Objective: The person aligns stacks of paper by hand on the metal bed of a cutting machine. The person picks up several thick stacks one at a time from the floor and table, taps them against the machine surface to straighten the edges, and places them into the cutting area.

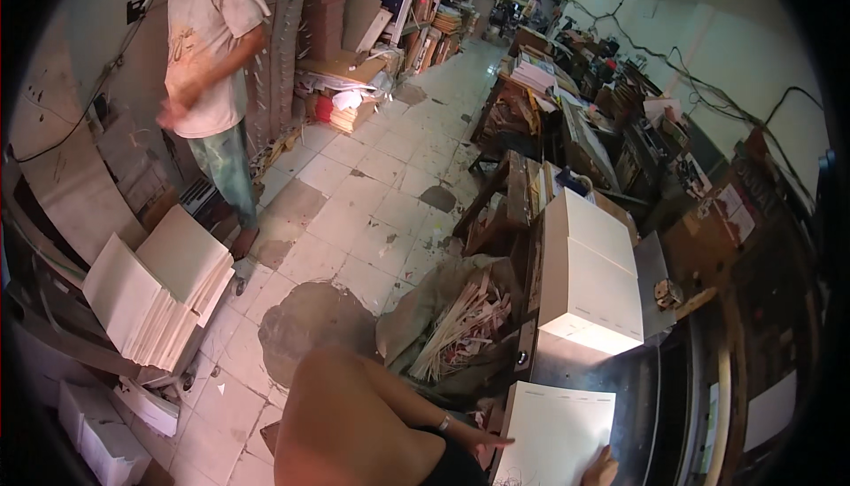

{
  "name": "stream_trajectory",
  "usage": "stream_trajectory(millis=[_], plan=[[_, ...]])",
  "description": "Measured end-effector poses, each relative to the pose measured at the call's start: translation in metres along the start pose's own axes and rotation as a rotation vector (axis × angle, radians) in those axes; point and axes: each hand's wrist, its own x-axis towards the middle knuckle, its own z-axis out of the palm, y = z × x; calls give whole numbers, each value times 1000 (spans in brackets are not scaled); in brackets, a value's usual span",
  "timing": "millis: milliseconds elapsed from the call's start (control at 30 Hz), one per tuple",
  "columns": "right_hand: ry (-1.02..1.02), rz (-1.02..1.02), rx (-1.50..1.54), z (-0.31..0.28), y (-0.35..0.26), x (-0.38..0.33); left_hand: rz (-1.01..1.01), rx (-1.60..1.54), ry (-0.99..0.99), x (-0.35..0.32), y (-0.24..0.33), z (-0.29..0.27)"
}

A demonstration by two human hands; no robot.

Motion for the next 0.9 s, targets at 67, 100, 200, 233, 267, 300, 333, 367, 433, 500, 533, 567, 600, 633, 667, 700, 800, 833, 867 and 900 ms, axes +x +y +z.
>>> stream_trajectory(millis=[67, 100, 200, 233, 267, 300, 333, 367, 433, 500, 533, 567, 600, 633, 667, 700, 800, 833, 867, 900], plan=[[-171, 6, 78, -16, -9, -11, 87, 173, -59, 2, 16, 1], [-262, 4, 113, -25, -11, -16, 215, 386, -25, -1, 26, 5], [-505, -38, 163, -48, -15, -17, 0, 636, 267, -7, 63, 21], [-518, -74, 128, -54, -15, -16, -141, 447, 334, -10, 72, 28], [-511, -113, 78, -59, -15, -15, -179, 431, 359, -13, 78, 35], [-488, -158, 12, -64, -15, -14, -101, 454, 388, -15, 83, 41], [-459, -211, -61, -68, -15, -14, -25, 479, 414, -16, 87, 45], [-421, -271, -144, -73, -17, -15, -18, 475, 421, -15, 90, 47], [-334, -430, -316, -87, -24, -19, -143, 521, 476, -9, 96, 48], [-290, -501, -428, -104, -37, -24, -7, 478, 392, -3, 100, 48], [-319, -422, -429, -115, -44, -25, 172, 620, 391, 1, 104, 50], [-347, -343, -432, -127, -50, -27, 255, 697, 368, 5, 109, 50], [-372, -265, -437, -140, -54, -28, 191, 721, 372, 8, 116, 51], [-340, -257, -278, -152, -57, -29, 185, 715, 407, 11, 124, 52], [-292, -282, -30, -167, -55, -31, 253, 679, 394, 14, 136, 51], [-247, -343, 279, -181, -48, -33, 329, 621, 394, 17, 148, 52], [-123, -658, 1050, -218, -24, -35, 474, 697, 357, 23, 207, 38], [45, -549, 995, -227, -19, -29, 551, 781, 354, 24, 231, 31], [46, -549, 995, -234, -11, -33, 525, 849, 362, 25, 256, 26], [111, -380, 990, -238, -6, -36, 563, 920, 378, 29, 280, 25]])
